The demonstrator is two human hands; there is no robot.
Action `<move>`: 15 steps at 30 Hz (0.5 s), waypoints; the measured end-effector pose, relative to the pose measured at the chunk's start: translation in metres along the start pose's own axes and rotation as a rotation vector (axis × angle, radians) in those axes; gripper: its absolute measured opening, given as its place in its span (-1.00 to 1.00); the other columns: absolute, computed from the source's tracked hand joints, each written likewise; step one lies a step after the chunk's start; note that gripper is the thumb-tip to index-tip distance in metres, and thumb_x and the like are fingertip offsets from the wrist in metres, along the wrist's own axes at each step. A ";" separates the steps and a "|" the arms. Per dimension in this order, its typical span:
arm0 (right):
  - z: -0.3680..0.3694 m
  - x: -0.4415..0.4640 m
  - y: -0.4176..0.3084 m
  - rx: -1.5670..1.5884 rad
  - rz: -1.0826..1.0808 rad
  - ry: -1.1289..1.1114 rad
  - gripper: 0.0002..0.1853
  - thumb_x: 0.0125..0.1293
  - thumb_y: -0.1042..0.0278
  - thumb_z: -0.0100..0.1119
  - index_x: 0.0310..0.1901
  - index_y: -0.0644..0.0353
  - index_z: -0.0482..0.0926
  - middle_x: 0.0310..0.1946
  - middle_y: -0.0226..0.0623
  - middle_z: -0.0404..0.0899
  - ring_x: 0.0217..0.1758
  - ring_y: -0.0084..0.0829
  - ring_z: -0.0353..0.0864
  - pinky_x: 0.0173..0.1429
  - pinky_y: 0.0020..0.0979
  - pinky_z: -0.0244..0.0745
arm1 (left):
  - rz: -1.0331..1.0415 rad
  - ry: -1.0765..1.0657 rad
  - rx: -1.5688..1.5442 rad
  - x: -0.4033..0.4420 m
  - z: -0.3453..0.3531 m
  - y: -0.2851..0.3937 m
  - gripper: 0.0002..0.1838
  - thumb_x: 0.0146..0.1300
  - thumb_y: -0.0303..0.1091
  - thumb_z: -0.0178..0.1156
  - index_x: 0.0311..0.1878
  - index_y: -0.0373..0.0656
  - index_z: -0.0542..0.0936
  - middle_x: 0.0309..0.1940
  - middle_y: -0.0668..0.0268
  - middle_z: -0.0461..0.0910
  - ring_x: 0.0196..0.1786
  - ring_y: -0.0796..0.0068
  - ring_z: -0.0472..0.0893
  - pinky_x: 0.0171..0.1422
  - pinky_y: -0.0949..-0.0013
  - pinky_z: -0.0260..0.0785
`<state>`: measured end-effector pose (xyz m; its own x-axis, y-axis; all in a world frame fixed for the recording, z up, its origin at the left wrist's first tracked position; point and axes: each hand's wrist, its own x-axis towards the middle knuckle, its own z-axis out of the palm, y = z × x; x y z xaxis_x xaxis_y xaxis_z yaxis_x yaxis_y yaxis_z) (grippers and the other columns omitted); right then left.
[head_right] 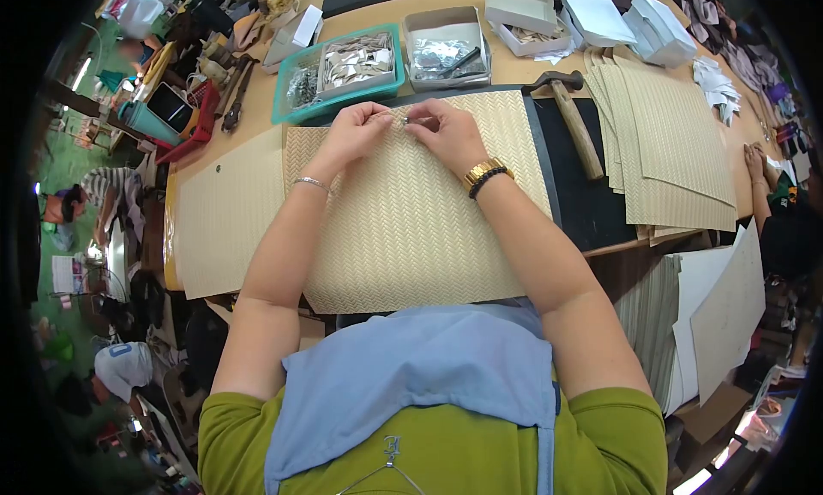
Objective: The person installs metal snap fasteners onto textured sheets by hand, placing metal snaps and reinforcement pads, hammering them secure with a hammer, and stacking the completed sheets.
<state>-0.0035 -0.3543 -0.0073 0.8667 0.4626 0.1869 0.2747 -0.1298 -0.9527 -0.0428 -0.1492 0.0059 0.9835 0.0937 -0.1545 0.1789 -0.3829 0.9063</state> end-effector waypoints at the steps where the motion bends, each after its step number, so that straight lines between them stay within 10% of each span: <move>1: 0.001 -0.001 -0.001 -0.014 -0.004 -0.004 -0.78 0.26 0.37 0.41 -0.10 0.21 0.67 -0.22 -0.31 0.75 -0.20 -0.51 0.75 -0.07 -0.45 0.63 | 0.011 -0.002 -0.023 0.004 0.000 -0.005 -0.76 0.36 -0.30 0.29 -0.03 -0.26 0.65 -0.30 0.52 0.61 -0.28 0.79 0.46 -0.18 0.60 0.36; 15: 0.012 -0.002 0.000 -0.459 -0.341 0.070 -0.85 0.21 0.26 0.39 -0.21 0.05 0.73 -0.37 -0.19 0.67 -0.31 -0.17 0.66 -0.17 -0.25 0.59 | 0.015 0.072 0.043 -0.004 0.004 0.004 -0.77 0.36 -0.34 0.29 -0.06 -0.31 0.68 -0.28 0.47 0.66 -0.25 0.78 0.49 -0.14 0.59 0.39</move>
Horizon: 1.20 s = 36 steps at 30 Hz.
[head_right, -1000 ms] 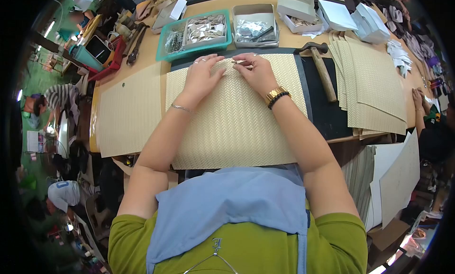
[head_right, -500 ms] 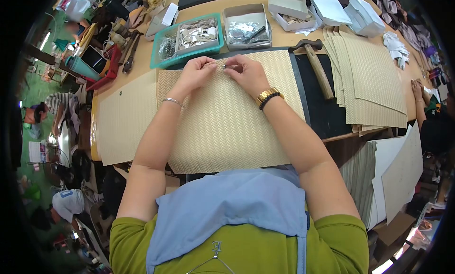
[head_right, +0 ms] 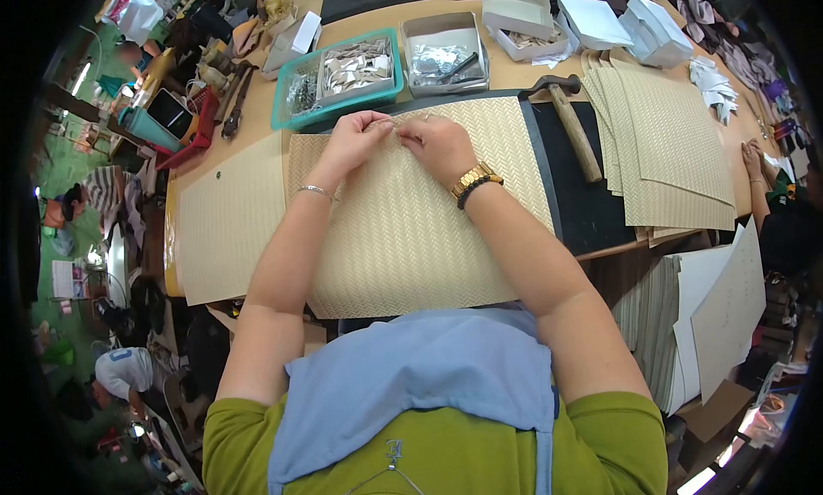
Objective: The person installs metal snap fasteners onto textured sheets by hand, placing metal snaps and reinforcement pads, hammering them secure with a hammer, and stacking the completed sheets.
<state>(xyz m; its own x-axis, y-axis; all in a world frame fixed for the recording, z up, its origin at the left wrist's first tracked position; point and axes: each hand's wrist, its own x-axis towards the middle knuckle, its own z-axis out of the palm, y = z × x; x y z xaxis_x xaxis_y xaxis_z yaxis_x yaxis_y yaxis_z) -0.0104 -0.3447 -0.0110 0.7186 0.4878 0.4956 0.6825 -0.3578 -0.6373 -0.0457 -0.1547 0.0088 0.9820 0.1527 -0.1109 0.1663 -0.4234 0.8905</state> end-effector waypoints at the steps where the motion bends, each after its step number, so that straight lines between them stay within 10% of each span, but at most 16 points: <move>1: 0.000 0.000 -0.001 -0.008 0.010 -0.008 -0.86 0.20 0.26 0.39 -0.23 0.04 0.73 -0.35 -0.23 0.68 -0.27 -0.19 0.66 -0.11 -0.24 0.58 | 0.002 0.008 0.027 0.001 0.000 -0.002 -0.77 0.36 -0.34 0.29 -0.07 -0.31 0.69 -0.27 0.47 0.66 -0.25 0.78 0.50 -0.14 0.59 0.39; 6: -0.008 0.007 -0.009 -0.193 -0.212 0.166 -0.86 0.16 0.28 0.39 -0.22 -0.05 0.71 -0.23 -0.41 0.69 0.00 -0.32 0.63 0.26 -0.09 0.40 | 0.077 0.081 -0.014 -0.012 0.006 0.001 -0.79 0.33 -0.35 0.29 -0.08 -0.27 0.70 -0.26 0.38 0.72 -0.23 0.66 0.59 -0.09 0.48 0.46; 9: -0.009 0.003 -0.010 -0.249 -0.114 0.051 -0.82 0.12 0.32 0.37 -0.21 -0.11 0.67 -0.28 -0.47 0.66 0.07 -0.38 0.58 0.38 0.01 0.24 | 0.521 0.209 0.386 -0.040 0.009 0.014 -0.85 0.26 -0.37 0.32 -0.13 -0.16 0.71 -0.29 0.31 0.72 -0.19 0.42 0.65 -0.04 0.30 0.46; 13: -0.041 -0.018 -0.034 -0.341 -0.324 -0.078 -0.90 0.17 0.19 0.26 -0.34 -0.10 0.54 -0.40 -0.49 0.58 -0.24 -0.42 0.62 -0.01 -0.26 0.40 | 0.762 0.318 0.646 -0.097 0.015 0.031 -0.87 0.11 -0.41 0.36 -0.24 -0.03 0.70 -0.28 0.40 0.69 -0.15 0.31 0.66 -0.05 0.18 0.39; 25: -0.084 -0.112 -0.073 -0.216 -0.246 -0.369 -0.67 0.27 0.18 0.29 0.04 0.07 0.63 0.09 -0.38 0.61 0.13 -0.35 0.60 0.18 -0.24 0.42 | 0.521 0.235 0.517 -0.151 0.048 0.021 -0.89 0.20 -0.30 0.35 -0.23 -0.06 0.70 -0.32 0.36 0.65 -0.27 0.29 0.66 -0.22 0.23 0.52; 36: -0.079 -0.117 -0.065 -0.152 -0.156 -0.313 -0.64 0.23 0.17 0.35 0.03 0.10 0.65 0.02 -0.35 0.64 0.16 -0.30 0.58 0.29 -0.22 0.36 | 0.435 -0.009 0.537 -0.137 0.027 0.046 -0.82 0.20 -0.24 0.35 -0.16 -0.05 0.70 -0.26 0.29 0.67 -0.19 0.23 0.69 -0.13 0.22 0.54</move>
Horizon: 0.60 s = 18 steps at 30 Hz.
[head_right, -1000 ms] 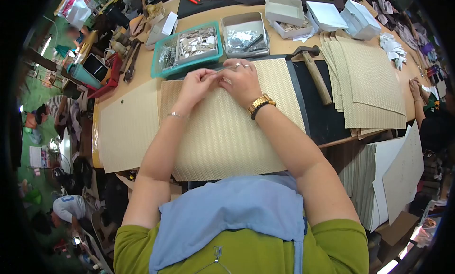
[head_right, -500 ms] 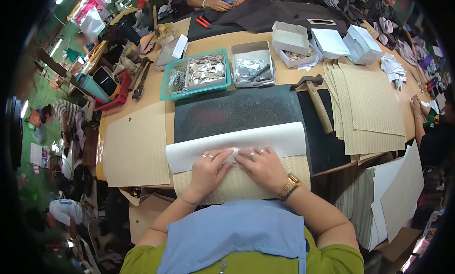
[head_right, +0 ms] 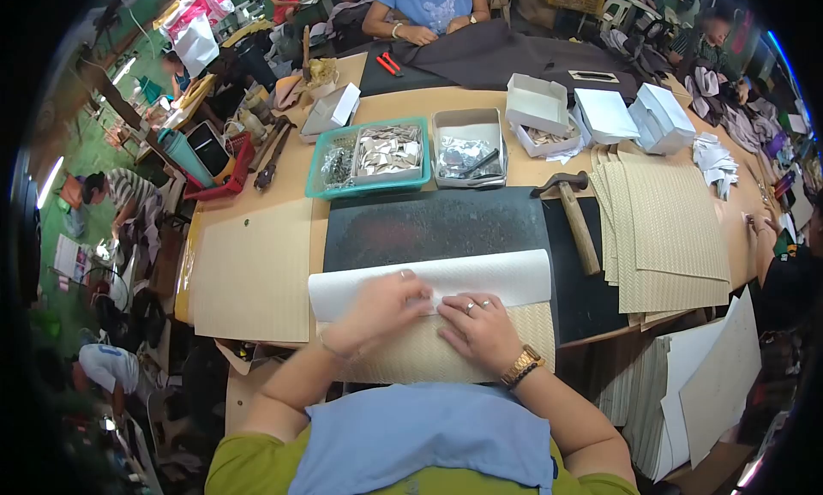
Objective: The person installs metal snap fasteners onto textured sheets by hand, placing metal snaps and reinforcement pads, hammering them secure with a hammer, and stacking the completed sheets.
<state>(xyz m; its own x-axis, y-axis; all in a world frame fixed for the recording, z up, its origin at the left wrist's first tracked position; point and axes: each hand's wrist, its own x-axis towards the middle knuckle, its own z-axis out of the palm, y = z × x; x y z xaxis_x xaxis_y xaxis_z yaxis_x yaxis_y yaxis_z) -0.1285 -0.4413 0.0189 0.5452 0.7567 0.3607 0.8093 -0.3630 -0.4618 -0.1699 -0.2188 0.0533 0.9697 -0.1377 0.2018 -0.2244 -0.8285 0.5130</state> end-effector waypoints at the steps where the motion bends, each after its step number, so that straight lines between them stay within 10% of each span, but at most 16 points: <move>1: 0.000 0.000 0.000 -0.005 0.004 0.000 -0.64 0.23 0.17 0.35 0.03 0.10 0.65 0.02 -0.35 0.64 0.16 -0.31 0.57 0.29 -0.22 0.36 | -0.005 0.005 -0.022 0.016 -0.015 -0.004 -0.80 0.20 -0.23 0.34 -0.14 -0.05 0.70 -0.23 0.28 0.68 -0.16 0.22 0.69 -0.10 0.21 0.55; 7: -0.001 0.000 -0.002 0.004 0.012 0.015 -0.66 0.25 0.17 0.33 0.02 0.09 0.65 0.02 -0.38 0.64 0.16 -0.31 0.57 0.29 -0.22 0.36 | -0.202 0.328 0.363 0.148 -0.068 -0.115 -0.80 0.34 -0.25 0.20 -0.09 -0.06 0.71 -0.16 0.18 0.71 -0.07 0.10 0.69 0.01 0.12 0.51; 18: -0.003 0.000 0.000 0.024 0.014 0.022 -0.67 0.27 0.18 0.32 0.02 0.08 0.65 0.03 -0.37 0.63 0.15 -0.31 0.58 0.29 -0.23 0.36 | -0.370 0.128 0.780 0.201 -0.042 -0.192 -0.83 0.24 -0.21 0.23 -0.16 0.18 0.77 -0.33 0.25 0.74 -0.17 0.19 0.72 0.09 0.07 0.29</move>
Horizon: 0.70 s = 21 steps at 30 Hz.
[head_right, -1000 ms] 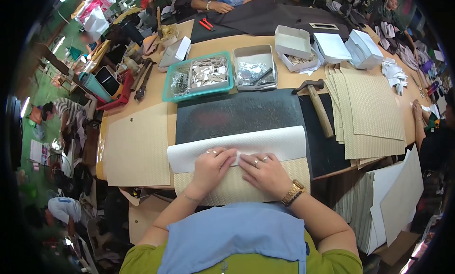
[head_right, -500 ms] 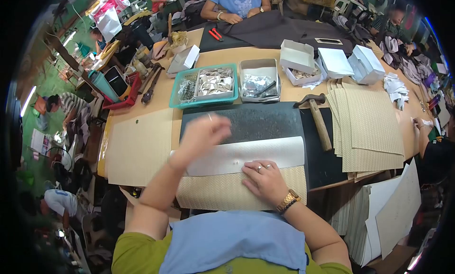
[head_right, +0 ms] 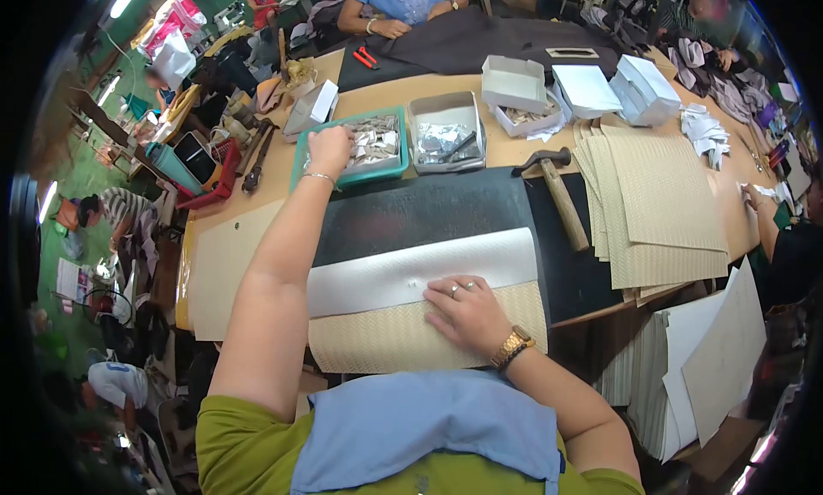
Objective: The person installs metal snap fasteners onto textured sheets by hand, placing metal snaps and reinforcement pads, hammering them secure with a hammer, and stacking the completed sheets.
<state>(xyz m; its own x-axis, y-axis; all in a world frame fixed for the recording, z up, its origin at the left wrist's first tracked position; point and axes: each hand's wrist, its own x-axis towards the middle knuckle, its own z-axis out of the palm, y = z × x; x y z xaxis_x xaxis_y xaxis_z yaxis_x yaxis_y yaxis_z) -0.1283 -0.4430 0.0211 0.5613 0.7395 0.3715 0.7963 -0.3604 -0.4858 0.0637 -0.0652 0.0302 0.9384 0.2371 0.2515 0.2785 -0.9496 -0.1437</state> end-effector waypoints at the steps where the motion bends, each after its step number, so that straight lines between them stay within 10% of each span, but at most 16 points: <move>1: -0.001 0.001 0.000 -0.004 0.003 -0.005 -0.67 0.27 0.18 0.32 0.02 0.08 0.65 0.03 -0.37 0.63 0.15 -0.31 0.58 0.29 -0.23 0.36 | 0.003 0.022 -0.032 -0.005 0.001 0.001 -0.83 0.25 -0.21 0.22 -0.17 0.20 0.77 -0.34 0.26 0.74 -0.17 0.19 0.72 0.08 0.07 0.30; 7: 0.001 0.001 -0.001 0.005 0.015 -0.008 -0.67 0.26 0.18 0.34 0.02 0.08 0.66 0.03 -0.39 0.64 0.15 -0.33 0.58 0.31 -0.24 0.35 | -0.181 0.117 -0.335 -0.017 -0.005 -0.001 -0.80 0.29 -0.25 0.17 -0.18 0.25 0.78 -0.30 0.29 0.75 -0.12 0.23 0.71 0.13 0.03 0.24; 16: 0.002 0.002 0.000 -0.001 0.015 -0.002 -0.68 0.25 0.17 0.33 0.00 0.09 0.67 0.02 -0.38 0.64 0.14 -0.32 0.58 0.30 -0.22 0.35 | 0.141 0.045 0.002 -0.010 -0.011 -0.003 -0.78 0.27 -0.16 0.24 -0.05 0.24 0.76 -0.27 0.28 0.75 -0.09 0.25 0.69 0.11 -0.01 0.31; 21: 0.004 0.000 0.003 -0.001 0.021 -0.011 -0.68 0.27 0.16 0.31 -0.01 0.09 0.67 0.01 -0.37 0.64 0.14 -0.30 0.57 0.30 -0.22 0.34 | 0.006 0.208 -0.557 -0.021 -0.010 -0.002 -0.75 0.34 -0.34 0.19 0.01 0.08 0.75 -0.37 0.32 0.73 -0.27 0.44 0.66 -0.09 0.29 0.45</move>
<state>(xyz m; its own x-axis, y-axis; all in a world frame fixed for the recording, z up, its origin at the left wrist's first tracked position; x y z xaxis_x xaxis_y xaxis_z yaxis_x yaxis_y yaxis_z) -0.1272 -0.4419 0.0169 0.5756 0.7381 0.3520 0.7844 -0.3768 -0.4927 0.0410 -0.0704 0.0350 0.8643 0.2397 0.4422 0.0712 -0.9286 0.3641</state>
